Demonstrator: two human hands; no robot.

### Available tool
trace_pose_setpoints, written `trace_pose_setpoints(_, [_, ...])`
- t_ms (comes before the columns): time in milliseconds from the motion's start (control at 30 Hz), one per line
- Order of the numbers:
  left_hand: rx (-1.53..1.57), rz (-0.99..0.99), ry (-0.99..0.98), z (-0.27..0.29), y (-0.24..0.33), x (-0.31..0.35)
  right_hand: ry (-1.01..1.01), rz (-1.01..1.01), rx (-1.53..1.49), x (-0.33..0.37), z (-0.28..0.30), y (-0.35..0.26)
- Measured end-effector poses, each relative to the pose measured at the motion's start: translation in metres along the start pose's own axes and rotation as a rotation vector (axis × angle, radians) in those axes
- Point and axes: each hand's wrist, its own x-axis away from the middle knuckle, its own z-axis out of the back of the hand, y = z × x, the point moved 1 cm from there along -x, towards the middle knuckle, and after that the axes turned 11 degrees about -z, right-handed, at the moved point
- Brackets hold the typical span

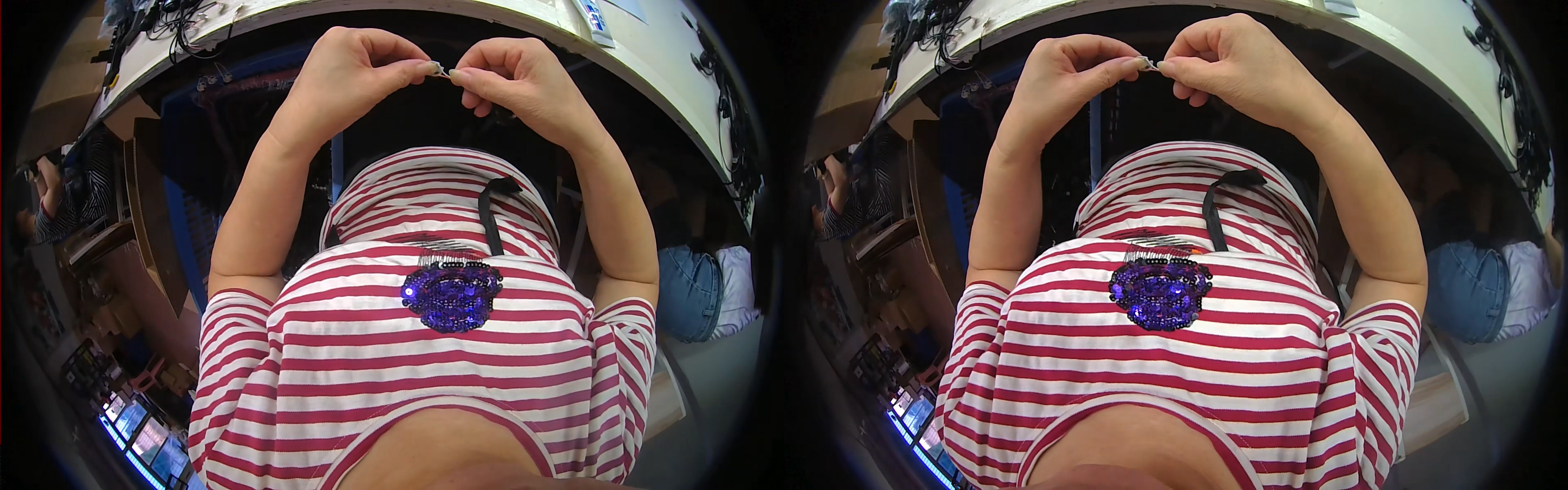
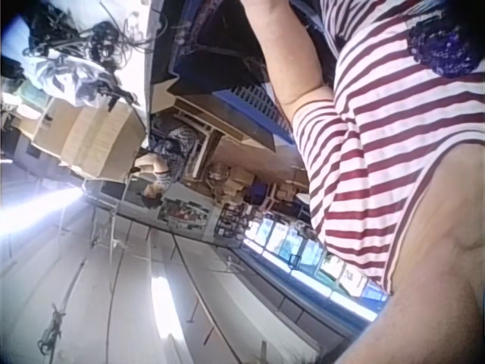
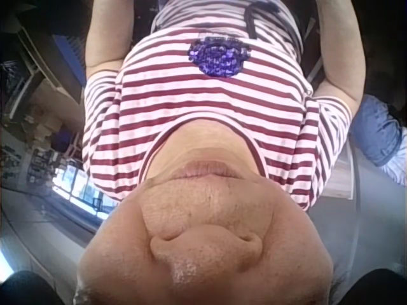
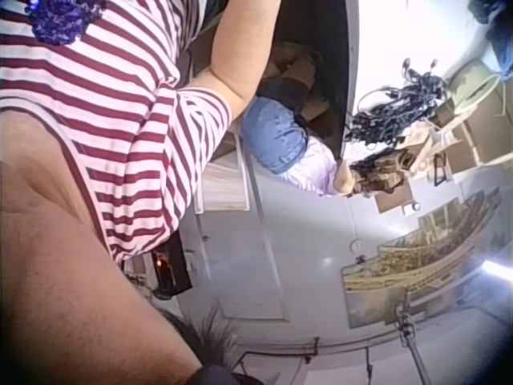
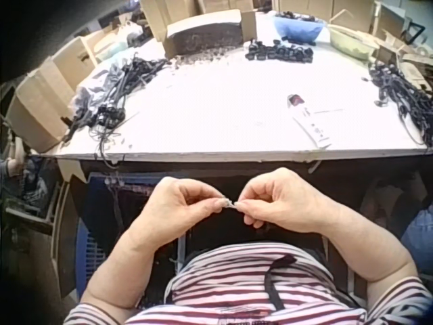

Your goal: The person assembles small electronic components at a workbench. They insert a small LED into a black cylindrical housing, apply glue from a tube to secure it, and then attach a clear plastic lens cover. The process is repeated for multiple units.

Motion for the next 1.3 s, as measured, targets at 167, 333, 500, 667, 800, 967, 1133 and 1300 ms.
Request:
trace_pose_setpoints(167, [-0.005,-0.006,-0.024,0.000,0.002,0.000,-0.002,-0.006,-0.002,-0.001,0.002,0.001])
trace_pose_setpoints(333, [-0.062,-0.032,-0.044,0.000,0.002,-0.001,-0.046,0.000,0.001,0.000,0.001,-0.002])
trace_pose_setpoints(500, [-0.091,-0.030,-0.054,0.001,0.002,-0.003,-0.041,0.028,0.045,0.000,0.003,-0.004])
trace_pose_setpoints(667, [-0.022,0.004,-0.101,0.001,-0.001,-0.003,-0.015,0.039,0.088,0.000,0.003,-0.003])
trace_pose_setpoints(800, [0.102,0.007,-0.136,0.001,-0.001,-0.003,-0.013,0.066,-0.004,0.001,0.005,0.000])
trace_pose_setpoints(967, [0.085,0.029,-0.109,0.001,-0.003,-0.004,-0.017,0.065,0.030,0.003,0.004,-0.002])
trace_pose_setpoints(1133, [0.078,0.012,-0.111,0.000,-0.002,-0.005,0.053,0.123,0.247,0.008,0.005,-0.008])
trace_pose_setpoints(1300, [0.142,0.016,-0.133,-0.001,-0.001,-0.006,0.089,0.090,0.236,0.009,0.004,-0.005])
